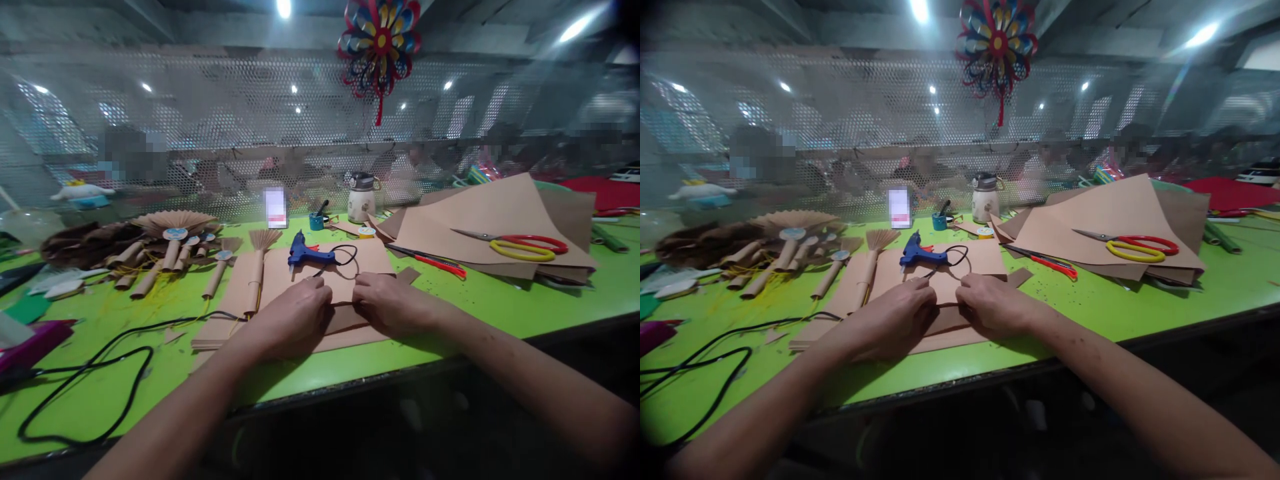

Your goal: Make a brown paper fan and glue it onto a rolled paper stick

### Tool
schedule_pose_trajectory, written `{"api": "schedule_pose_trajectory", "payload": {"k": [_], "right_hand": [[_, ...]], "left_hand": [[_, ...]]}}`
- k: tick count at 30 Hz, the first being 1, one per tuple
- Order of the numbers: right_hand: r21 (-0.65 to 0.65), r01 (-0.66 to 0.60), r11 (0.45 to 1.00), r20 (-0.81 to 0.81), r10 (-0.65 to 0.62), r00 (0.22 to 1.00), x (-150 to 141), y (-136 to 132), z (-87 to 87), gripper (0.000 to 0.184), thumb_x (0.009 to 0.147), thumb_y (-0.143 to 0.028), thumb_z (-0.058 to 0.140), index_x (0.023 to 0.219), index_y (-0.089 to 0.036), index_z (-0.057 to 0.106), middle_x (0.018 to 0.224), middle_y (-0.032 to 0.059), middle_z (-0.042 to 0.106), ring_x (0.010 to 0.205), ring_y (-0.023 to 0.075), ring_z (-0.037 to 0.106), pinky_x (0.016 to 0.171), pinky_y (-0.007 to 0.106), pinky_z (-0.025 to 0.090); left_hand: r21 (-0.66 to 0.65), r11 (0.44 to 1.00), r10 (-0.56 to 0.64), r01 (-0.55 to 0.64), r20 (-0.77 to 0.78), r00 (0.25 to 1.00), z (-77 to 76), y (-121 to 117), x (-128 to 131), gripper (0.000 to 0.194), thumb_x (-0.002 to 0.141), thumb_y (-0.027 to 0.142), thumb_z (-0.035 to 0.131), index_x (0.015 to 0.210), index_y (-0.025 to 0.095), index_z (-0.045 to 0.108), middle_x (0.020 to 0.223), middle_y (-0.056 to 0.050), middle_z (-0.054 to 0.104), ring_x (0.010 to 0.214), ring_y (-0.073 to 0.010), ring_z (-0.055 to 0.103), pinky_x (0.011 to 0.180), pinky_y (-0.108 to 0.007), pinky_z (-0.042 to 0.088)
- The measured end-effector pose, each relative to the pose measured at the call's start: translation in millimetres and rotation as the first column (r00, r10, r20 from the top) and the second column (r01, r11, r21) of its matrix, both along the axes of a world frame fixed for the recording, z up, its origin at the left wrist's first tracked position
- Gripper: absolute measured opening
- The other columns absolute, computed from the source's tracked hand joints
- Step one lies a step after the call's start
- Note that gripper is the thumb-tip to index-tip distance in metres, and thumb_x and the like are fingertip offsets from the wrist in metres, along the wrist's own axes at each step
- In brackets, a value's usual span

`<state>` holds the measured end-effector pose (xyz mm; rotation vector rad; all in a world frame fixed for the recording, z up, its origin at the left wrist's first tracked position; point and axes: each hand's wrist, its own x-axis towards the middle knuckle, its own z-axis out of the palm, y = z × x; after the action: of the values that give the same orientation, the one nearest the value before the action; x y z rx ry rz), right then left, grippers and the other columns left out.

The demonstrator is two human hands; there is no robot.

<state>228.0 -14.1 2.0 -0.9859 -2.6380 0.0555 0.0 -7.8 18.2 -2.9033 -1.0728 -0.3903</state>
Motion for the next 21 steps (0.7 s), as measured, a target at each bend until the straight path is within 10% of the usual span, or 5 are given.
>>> {"api": "schedule_pose_trajectory", "payload": {"k": [21], "right_hand": [[0.096,0.045,0.994,0.097,-0.054,0.994,-2.5,-1.4,0.1,0.004,0.083,-0.017,0.052,0.081,-0.016,0.055,0.084,0.0075,0.055,0.077,0.0182,0.050,0.065,0.030,0.037]], "left_hand": [[-0.030,0.999,0.032,-0.033,-0.020,0.999,2.7,-3.2,-0.7,0.015,0.088,0.023,0.043,0.078,0.018,0.053,0.083,-0.005,0.052,0.072,-0.0168,0.049,0.063,-0.030,0.039]]}}
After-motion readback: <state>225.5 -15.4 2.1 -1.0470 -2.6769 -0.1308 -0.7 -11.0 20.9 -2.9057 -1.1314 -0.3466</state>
